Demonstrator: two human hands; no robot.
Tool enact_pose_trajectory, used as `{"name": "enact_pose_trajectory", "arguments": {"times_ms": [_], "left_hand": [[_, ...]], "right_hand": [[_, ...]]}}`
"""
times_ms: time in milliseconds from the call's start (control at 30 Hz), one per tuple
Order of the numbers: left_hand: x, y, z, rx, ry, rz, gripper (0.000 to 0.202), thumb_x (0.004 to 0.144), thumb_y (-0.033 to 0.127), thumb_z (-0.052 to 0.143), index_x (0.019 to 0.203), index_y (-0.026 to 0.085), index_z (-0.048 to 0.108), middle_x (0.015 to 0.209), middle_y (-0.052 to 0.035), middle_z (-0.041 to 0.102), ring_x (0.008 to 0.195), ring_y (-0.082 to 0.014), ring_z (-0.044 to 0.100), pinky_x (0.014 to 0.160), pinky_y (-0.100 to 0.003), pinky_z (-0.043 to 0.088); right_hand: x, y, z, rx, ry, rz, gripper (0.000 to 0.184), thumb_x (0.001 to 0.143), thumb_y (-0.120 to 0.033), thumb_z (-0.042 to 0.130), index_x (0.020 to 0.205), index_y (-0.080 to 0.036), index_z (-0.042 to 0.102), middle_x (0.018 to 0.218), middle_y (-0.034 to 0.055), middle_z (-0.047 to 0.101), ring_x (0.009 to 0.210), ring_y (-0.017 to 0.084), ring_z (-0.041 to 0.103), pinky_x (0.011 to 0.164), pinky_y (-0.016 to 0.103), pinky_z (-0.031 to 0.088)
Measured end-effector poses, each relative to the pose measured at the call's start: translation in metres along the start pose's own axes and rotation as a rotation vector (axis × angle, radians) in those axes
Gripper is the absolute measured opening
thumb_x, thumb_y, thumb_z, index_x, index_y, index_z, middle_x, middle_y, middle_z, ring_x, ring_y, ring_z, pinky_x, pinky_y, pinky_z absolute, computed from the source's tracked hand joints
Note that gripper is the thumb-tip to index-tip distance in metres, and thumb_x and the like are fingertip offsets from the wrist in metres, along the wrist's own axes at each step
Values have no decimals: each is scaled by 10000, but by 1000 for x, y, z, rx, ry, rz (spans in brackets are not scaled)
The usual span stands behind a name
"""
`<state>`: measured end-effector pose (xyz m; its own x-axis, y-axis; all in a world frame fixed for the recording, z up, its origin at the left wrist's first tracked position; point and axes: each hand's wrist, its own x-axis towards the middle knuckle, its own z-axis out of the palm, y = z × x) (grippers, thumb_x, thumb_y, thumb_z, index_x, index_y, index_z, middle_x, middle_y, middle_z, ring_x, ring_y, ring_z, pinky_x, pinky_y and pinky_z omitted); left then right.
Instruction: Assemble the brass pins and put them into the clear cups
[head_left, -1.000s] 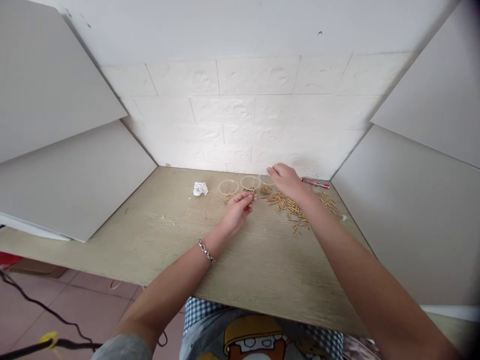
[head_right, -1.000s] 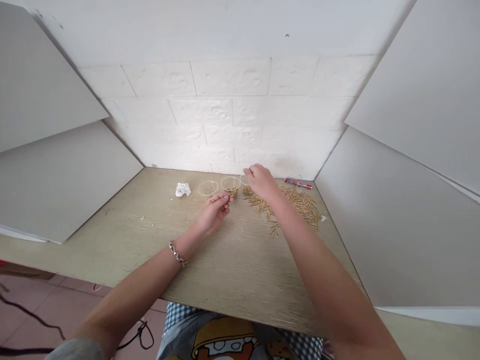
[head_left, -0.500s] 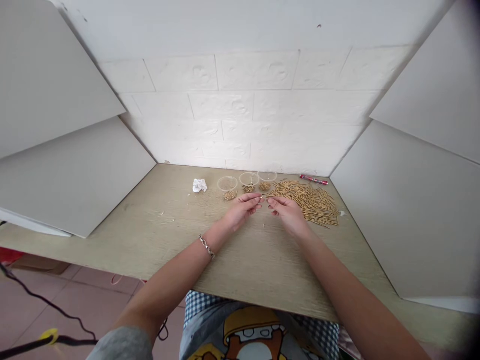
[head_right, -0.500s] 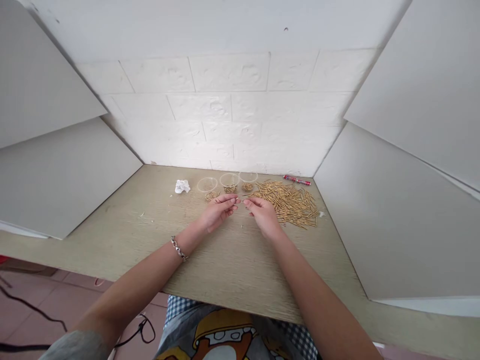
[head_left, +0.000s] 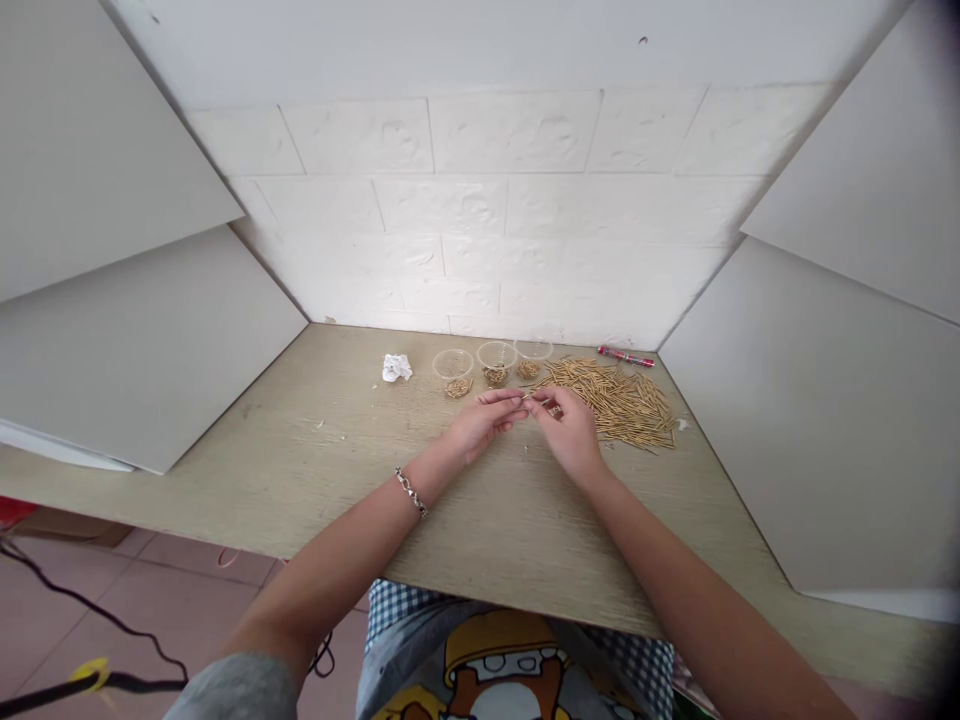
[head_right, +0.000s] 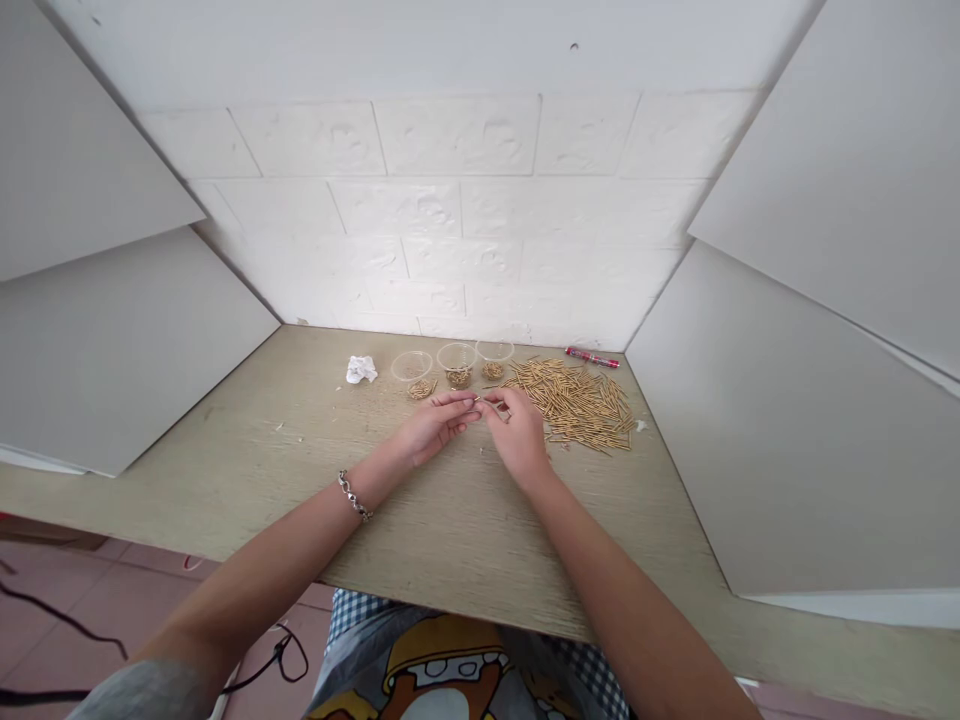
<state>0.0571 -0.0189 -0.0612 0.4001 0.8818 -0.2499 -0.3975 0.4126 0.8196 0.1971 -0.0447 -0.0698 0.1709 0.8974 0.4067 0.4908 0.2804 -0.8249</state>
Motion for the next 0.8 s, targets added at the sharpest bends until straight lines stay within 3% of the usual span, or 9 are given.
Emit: {"name": "enact_pose_trajectory", "arguments": {"times_ms": [200, 533, 800], "left_hand": [[0, -1, 1, 10, 15, 12, 148, 651, 122, 682, 795, 124, 648, 739, -47, 676, 669, -95, 617, 575, -178, 401], [2, -2, -1, 24, 31, 81, 150, 654, 135, 684, 792, 118, 630, 721, -26, 667, 646, -78, 600, 648, -192, 432], [1, -2, 2, 6, 48, 34, 425, 681, 132, 667, 1090, 186, 568, 790, -29, 675, 628, -91, 608, 551, -182, 412]], "right_hand": [[-2, -1, -3, -337, 2, -247, 192, 801, -305, 493, 781, -197, 651, 823, 68, 592, 815, 200, 533, 768, 354, 415], [-6, -6, 5, -525, -42, -338, 221, 836, -218, 418, 785, -162, 625, 816, 92, 569, 791, 201, 518, 729, 332, 416], [-2, -5, 4, -334, 9, -345, 152, 787, -205, 439, 817, -191, 587, 832, 70, 575, 821, 191, 535, 746, 326, 426]]}}
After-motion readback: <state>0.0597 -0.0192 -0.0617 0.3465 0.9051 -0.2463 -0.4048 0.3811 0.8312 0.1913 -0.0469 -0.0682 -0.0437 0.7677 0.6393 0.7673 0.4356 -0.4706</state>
